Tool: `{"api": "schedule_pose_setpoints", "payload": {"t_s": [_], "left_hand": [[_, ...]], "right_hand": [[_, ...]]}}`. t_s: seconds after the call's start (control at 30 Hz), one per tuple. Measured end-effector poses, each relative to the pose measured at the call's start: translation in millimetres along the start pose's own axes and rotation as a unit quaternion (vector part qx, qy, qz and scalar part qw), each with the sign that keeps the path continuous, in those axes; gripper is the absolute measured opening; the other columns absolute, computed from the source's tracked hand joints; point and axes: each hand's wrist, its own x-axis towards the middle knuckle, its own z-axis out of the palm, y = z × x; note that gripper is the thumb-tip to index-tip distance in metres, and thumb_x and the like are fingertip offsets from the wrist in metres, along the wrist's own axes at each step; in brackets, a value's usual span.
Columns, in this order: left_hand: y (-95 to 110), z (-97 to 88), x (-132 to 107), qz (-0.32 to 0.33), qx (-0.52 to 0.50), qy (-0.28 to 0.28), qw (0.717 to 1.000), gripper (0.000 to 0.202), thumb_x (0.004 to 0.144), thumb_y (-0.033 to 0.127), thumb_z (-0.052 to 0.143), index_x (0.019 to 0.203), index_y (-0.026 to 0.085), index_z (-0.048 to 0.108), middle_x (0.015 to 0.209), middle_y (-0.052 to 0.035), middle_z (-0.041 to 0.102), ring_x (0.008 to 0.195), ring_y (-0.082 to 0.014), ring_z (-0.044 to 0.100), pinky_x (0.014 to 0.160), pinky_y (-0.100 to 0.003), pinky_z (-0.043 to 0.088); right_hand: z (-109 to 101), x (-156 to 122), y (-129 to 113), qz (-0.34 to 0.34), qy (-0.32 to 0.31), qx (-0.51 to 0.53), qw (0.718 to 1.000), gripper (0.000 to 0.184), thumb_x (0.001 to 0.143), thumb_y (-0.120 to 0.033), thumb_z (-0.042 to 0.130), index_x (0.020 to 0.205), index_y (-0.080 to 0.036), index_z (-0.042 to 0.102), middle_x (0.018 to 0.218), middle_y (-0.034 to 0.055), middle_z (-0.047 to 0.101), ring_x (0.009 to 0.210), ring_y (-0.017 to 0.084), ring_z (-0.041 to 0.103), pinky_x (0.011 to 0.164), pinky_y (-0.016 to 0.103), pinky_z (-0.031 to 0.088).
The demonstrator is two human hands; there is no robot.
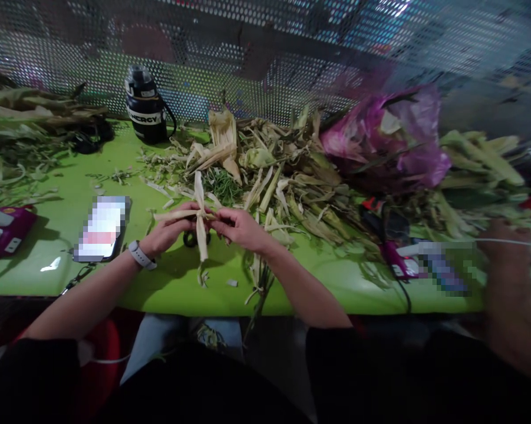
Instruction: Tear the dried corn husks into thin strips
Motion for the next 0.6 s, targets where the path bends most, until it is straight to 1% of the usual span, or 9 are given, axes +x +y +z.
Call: {"api": "schedule_pose_setpoints", "payload": {"t_s": [0.07, 0.13, 0.23, 0.3, 0.37, 0.4, 0.47, 0.53, 0.6], "left_hand": [[1, -1.3, 0, -0.019, -0.044, -0.021, 0.999, 0.04, 0.076, 0.029, 0.071, 0.114, 0.018, 0.071, 0.095, -0.0079, 0.073, 0.084, -0.0208, 0.069, 0.072, -0.03, 0.055], [2, -0.7, 0, -0.035, -0.038, -0.019, 0.999, 0.042, 0.077, 0.037, 0.072, 0.114, 0.018, 0.07, 0.095, -0.0084, 0.073, 0.081, -0.0201, 0.068, 0.069, -0.028, 0.054], [5, 3.3, -1, -0.062, -0.001, 0.024, 0.998, 0.037, 0.082, 0.047, 0.071, 0.102, 0.016, 0.072, 0.08, -0.0052, 0.069, 0.068, -0.0149, 0.064, 0.063, -0.025, 0.052], [7, 6.5, 0, -0.079, -0.024, 0.055, 0.995, 0.036, 0.08, 0.049, 0.074, 0.091, 0.015, 0.071, 0.071, -0.0027, 0.065, 0.06, -0.0114, 0.059, 0.055, -0.021, 0.047], [8, 9.0, 1, -0.096, -0.077, 0.067, 0.99, 0.036, 0.075, 0.047, 0.079, 0.085, 0.015, 0.068, 0.066, -0.0005, 0.062, 0.051, -0.0073, 0.051, 0.045, -0.018, 0.037], [9, 9.8, 1, -0.106, -0.103, 0.061, 0.987, 0.036, 0.073, 0.046, 0.081, 0.083, 0.014, 0.068, 0.063, 0.001, 0.058, 0.047, -0.0054, 0.045, 0.041, -0.017, 0.031], [10, 11.1, 1, -0.124, -0.144, 0.034, 0.981, 0.037, 0.071, 0.046, 0.083, 0.081, 0.014, 0.067, 0.052, 0.005, 0.049, 0.04, -0.0029, 0.033, 0.038, -0.016, 0.021], [12, 12.2, 0, -0.136, -0.167, -0.004, 0.977, 0.037, 0.072, 0.047, 0.081, 0.08, 0.014, 0.067, 0.045, 0.0081, 0.038, 0.038, -0.0022, 0.025, 0.038, -0.016, 0.019], [14, 13.1, -2, -0.143, -0.176, -0.03, 0.974, 0.036, 0.074, 0.047, 0.079, 0.079, 0.014, 0.067, 0.042, 0.0095, 0.032, 0.037, -0.0023, 0.022, 0.038, -0.016, 0.019]], "right_hand": [[-1, 1, 2, -0.009, 0.02, -0.029, 0.999, 0.026, 0.089, -0.044, 0.062, 0.083, -0.019, 0.067, 0.06, -0.004, 0.052, 0.049, 0.008, 0.046, 0.046, 0.022, 0.038], [-1, 0, 1, -0.013, 0.021, -0.056, 0.998, 0.025, 0.088, -0.042, 0.063, 0.081, -0.018, 0.068, 0.058, -0.0043, 0.051, 0.047, 0.008, 0.042, 0.045, 0.021, 0.032], [-3, 0, -2, -0.01, -0.021, -0.051, 0.998, 0.026, 0.086, -0.042, 0.066, 0.078, -0.017, 0.067, 0.06, -0.0038, 0.053, 0.049, 0.008, 0.044, 0.046, 0.021, 0.032], [-5, 1, -3, -0.006, -0.046, -0.015, 0.999, 0.03, 0.087, -0.046, 0.064, 0.079, -0.017, 0.066, 0.061, -0.0034, 0.055, 0.051, 0.008, 0.046, 0.048, 0.021, 0.035], [-7, 3, -2, -0.007, -0.059, 0.015, 0.998, 0.035, 0.089, -0.051, 0.061, 0.079, -0.017, 0.064, 0.058, -0.0045, 0.052, 0.048, 0.008, 0.045, 0.047, 0.021, 0.035], [-8, 3, -1, -0.011, -0.065, 0.022, 0.998, 0.037, 0.089, -0.053, 0.06, 0.078, -0.017, 0.063, 0.057, -0.0052, 0.05, 0.047, 0.007, 0.043, 0.046, 0.021, 0.034], [-10, 5, 1, -0.019, -0.076, 0.021, 0.997, 0.039, 0.089, -0.054, 0.06, 0.076, -0.017, 0.062, 0.054, -0.0062, 0.046, 0.046, 0.007, 0.04, 0.045, 0.021, 0.032], [-12, 6, 4, -0.024, -0.083, 0.013, 0.996, 0.038, 0.09, -0.053, 0.06, 0.076, -0.017, 0.062, 0.056, -0.006, 0.046, 0.047, 0.007, 0.04, 0.045, 0.02, 0.031], [-13, 6, 6, -0.025, -0.09, 0.005, 0.996, 0.036, 0.089, -0.05, 0.063, 0.077, -0.017, 0.064, 0.057, -0.0059, 0.046, 0.048, 0.007, 0.04, 0.045, 0.02, 0.03]]}}
